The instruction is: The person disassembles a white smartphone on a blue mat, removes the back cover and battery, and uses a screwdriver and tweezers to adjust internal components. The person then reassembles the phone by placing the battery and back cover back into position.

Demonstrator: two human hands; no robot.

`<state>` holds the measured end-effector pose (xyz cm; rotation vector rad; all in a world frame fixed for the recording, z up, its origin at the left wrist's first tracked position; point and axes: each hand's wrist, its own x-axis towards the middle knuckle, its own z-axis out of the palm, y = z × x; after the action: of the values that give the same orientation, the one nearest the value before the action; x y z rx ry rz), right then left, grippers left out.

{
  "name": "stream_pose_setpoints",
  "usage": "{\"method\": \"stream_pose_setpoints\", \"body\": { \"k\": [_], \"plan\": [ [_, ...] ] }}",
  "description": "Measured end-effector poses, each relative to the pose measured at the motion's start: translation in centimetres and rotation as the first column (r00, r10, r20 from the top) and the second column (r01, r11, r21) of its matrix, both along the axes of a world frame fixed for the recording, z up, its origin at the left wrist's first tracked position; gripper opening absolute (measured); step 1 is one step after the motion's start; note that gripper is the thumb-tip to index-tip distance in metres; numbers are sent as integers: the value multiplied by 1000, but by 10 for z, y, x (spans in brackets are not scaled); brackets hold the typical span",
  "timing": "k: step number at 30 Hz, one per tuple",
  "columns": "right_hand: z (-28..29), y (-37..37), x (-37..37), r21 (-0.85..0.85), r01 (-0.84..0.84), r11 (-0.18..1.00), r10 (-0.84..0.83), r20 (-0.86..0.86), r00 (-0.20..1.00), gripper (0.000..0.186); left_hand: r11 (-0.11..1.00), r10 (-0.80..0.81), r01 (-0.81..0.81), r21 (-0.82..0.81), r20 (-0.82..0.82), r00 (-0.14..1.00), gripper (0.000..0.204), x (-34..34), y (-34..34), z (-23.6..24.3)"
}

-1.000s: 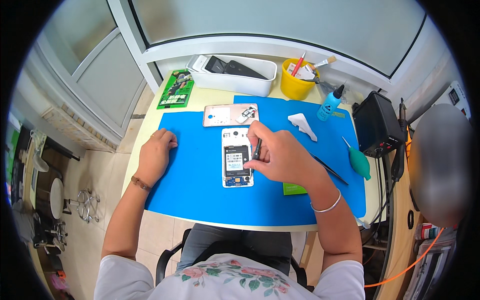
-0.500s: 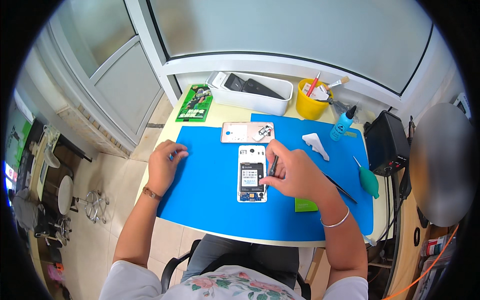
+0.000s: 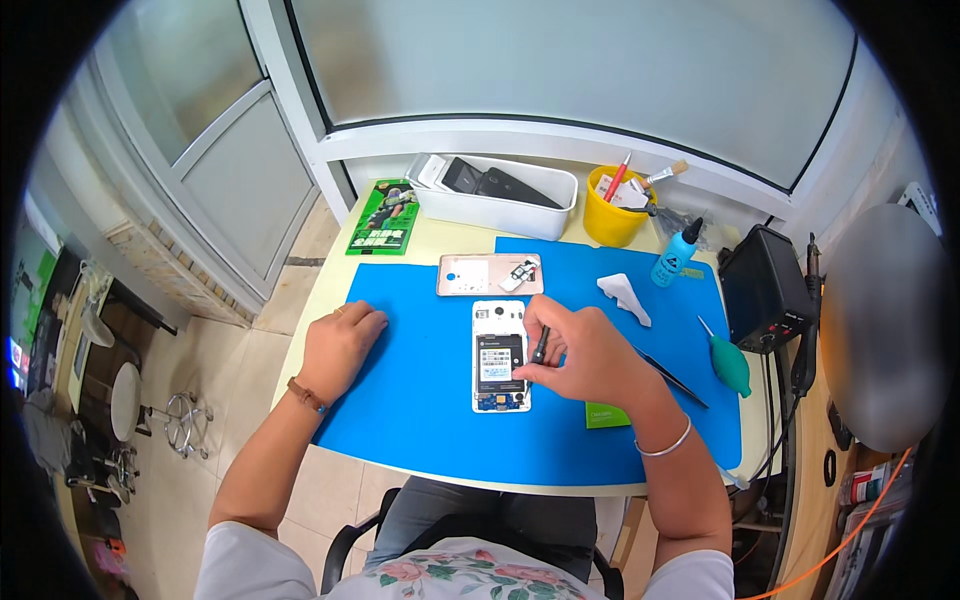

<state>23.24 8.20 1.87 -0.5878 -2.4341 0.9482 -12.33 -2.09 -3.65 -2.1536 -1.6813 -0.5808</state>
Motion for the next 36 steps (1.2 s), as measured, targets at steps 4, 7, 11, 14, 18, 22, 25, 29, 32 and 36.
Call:
{"method": "stream_pose_setpoints", "body": {
  "k": [4, 7, 11, 14, 18, 22, 25, 29, 32, 36],
  "plan": [
    [2, -5, -1, 21, -5, 1000, 5, -12, 1000, 42, 999, -16, 12, -31, -140, 990, 8, 0, -1, 5],
    [3, -6, 0, 48, -7, 999, 6, 10, 1000, 41, 997, 41, -50, -53, -149, 988, 7, 6, 4, 1],
    [4, -6, -1, 38, -8, 999, 8, 18, 1000, 42, 985, 113, -131, -112, -151, 982, 7, 6, 9, 1],
    [10, -7, -1, -9, 11, 1000, -10, 71, 997, 44, 974, 95, -117, -194, -119, 988, 5, 2, 9, 12],
    [5, -7, 1, 29, -8, 1000, 8, 23, 1000, 41, 963, 107, -112, -244, -33, 994, 3, 2, 8, 18],
    [1, -7, -1, 21, -7, 1000, 7, -10, 1000, 39, 956, 161, -166, -241, -43, 986, 4, -1, 7, 13],
    [4, -7, 0, 28, 9, 1000, -10, 36, 999, 39, 948, 158, -153, -281, -4, 987, 3, -2, 10, 13],
    [14, -7, -2, -20, 55, 998, -52, 123, 991, 43, 940, 155, -55, -336, 280, 947, 7, -9, 12, 15],
    [12, -7, -3, -20, 35, 999, -33, 87, 996, 44, 938, 191, 38, -345, 604, 774, 7, -19, 8, 6],
    [9, -4, -3, -32, 31, 999, -28, 83, 996, 46, 933, 252, 68, -353, 777, 577, 11, -23, 5, 0]
  ]
}}
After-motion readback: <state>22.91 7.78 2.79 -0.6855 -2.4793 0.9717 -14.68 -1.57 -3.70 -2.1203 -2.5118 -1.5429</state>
